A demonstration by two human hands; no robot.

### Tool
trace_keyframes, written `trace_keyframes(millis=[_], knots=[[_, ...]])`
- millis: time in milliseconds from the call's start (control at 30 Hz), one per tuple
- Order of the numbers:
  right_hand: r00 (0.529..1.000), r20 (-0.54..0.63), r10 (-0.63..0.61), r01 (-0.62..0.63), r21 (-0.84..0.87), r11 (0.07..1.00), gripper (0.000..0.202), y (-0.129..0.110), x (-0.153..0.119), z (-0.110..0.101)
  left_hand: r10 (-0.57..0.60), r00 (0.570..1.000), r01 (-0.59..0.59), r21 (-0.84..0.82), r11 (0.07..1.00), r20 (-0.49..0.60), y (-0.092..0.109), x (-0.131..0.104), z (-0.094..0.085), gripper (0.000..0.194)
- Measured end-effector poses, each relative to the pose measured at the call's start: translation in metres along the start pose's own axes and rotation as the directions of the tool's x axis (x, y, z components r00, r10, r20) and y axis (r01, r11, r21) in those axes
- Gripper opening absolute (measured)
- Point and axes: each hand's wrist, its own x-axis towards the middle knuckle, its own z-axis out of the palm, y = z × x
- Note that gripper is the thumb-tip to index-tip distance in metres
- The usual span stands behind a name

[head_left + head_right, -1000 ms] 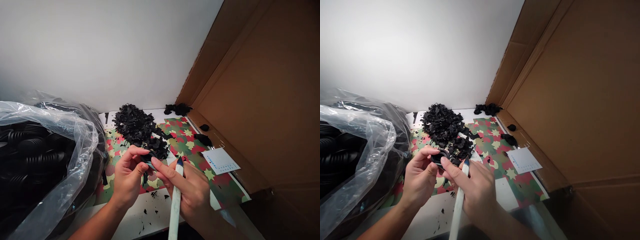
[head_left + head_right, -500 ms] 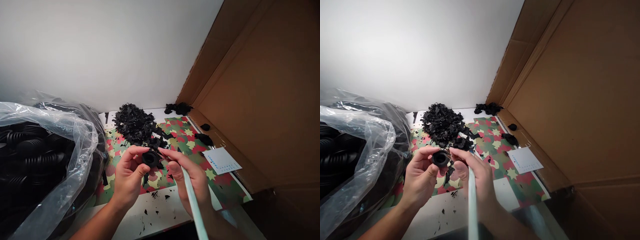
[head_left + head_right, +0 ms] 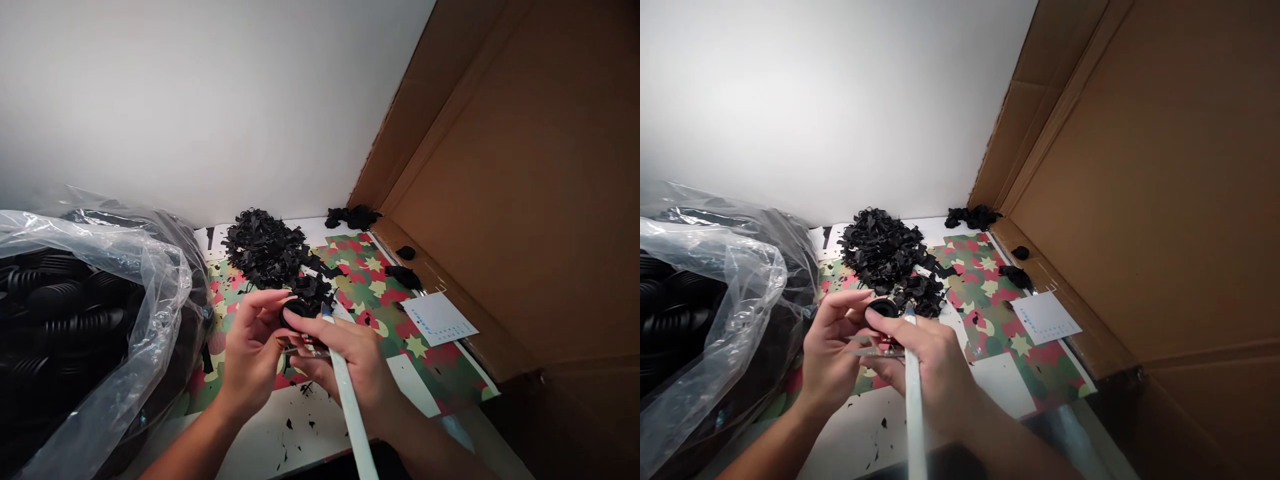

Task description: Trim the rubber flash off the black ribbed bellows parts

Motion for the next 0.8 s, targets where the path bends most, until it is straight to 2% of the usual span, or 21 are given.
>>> trace_keyframes(millis=[67, 133, 200, 233, 267, 300, 367, 400, 433, 500, 533, 567, 600, 633, 700, 800], knots=[[0.997, -0.071, -0.006, 0.002, -0.043, 0.999, 0.038, 0.004, -0.002, -0.006, 0.166, 0.985, -0.173, 0.231, 0.957, 0.05, -0.003, 0.006, -0.012, 0.03], [0.975, -0.21, 0.066, -0.088, -0.1, 0.991, 0.049, 0.013, -0.004, -0.013, 0.264, 0.945, -0.326, 0.469, 0.82, 0.195, -0.001, 0.014, -0.025, 0.029], [0.941, -0.306, 0.144, -0.191, -0.13, 0.973, 0.055, 0.024, -0.006, -0.018, 0.22, 0.912, -0.394, 0.595, 0.7, 0.346, 0.005, 0.023, -0.035, 0.033], [0.929, -0.323, 0.18, -0.232, -0.13, 0.964, 0.055, 0.03, -0.006, -0.019, 0.178, 0.906, -0.394, 0.608, 0.689, 0.385, 0.01, 0.027, -0.038, 0.034], [0.921, -0.324, 0.217, -0.268, -0.121, 0.956, 0.053, 0.036, -0.007, -0.02, 0.138, 0.899, -0.38, 0.585, 0.716, 0.416, 0.014, 0.03, -0.039, 0.034], [0.914, -0.319, 0.252, -0.3, -0.109, 0.948, 0.051, 0.042, -0.007, -0.019, 0.082, 0.888, -0.345, 0.54, 0.768, 0.451, 0.018, 0.032, -0.039, 0.033], [0.906, -0.312, 0.285, -0.331, -0.104, 0.938, 0.043, 0.05, -0.008, -0.018, -0.042, 0.825, -0.255, 0.438, 0.862, 0.563, 0.021, 0.034, -0.036, 0.029], [0.909, -0.312, 0.278, -0.326, -0.114, 0.938, 0.039, 0.052, -0.009, -0.017, -0.103, 0.794, -0.213, 0.433, 0.876, 0.599, 0.02, 0.034, -0.033, 0.027], [0.913, -0.31, 0.265, -0.315, -0.124, 0.941, 0.037, 0.054, -0.009, -0.016, -0.126, 0.803, -0.194, 0.455, 0.869, 0.583, 0.018, 0.033, -0.031, 0.024], [0.921, -0.302, 0.247, -0.295, -0.124, 0.947, 0.034, 0.054, -0.009, -0.015, -0.133, 0.909, -0.095, 0.505, 0.858, 0.396, 0.011, 0.03, -0.026, 0.022], [0.922, -0.291, 0.254, -0.296, -0.112, 0.949, 0.033, 0.053, -0.008, -0.015, -0.152, 0.939, -0.008, 0.459, 0.888, 0.31, 0.008, 0.029, -0.023, 0.025], [0.922, -0.283, 0.264, -0.301, -0.096, 0.949, 0.031, 0.053, -0.008, -0.015, -0.202, 0.944, 0.1, 0.358, 0.928, 0.261, 0.006, 0.026, -0.021, 0.028], [0.923, -0.276, 0.269, -0.302, -0.082, 0.95, 0.029, 0.051, -0.007, -0.015, -0.266, 0.931, 0.215, 0.213, 0.953, 0.25, 0.005, 0.024, -0.019, 0.033], [0.924, -0.277, 0.263, -0.293, -0.071, 0.954, 0.027, 0.05, -0.007, -0.015, -0.33, 0.906, 0.327, 0.053, 0.943, 0.265, 0.005, 0.022, -0.016, 0.037], [0.929, -0.29, 0.229, -0.256, -0.06, 0.965, 0.021, 0.048, -0.005, -0.014, -0.427, 0.855, 0.494, -0.215, 0.842, 0.296, 0.008, 0.018, -0.011, 0.04], [0.931, -0.307, 0.2, -0.229, -0.06, 0.972, 0.015, 0.045, -0.005, -0.013, -0.505, 0.798, 0.602, -0.395, 0.694, 0.329, 0.01, 0.014, -0.004, 0.038]])
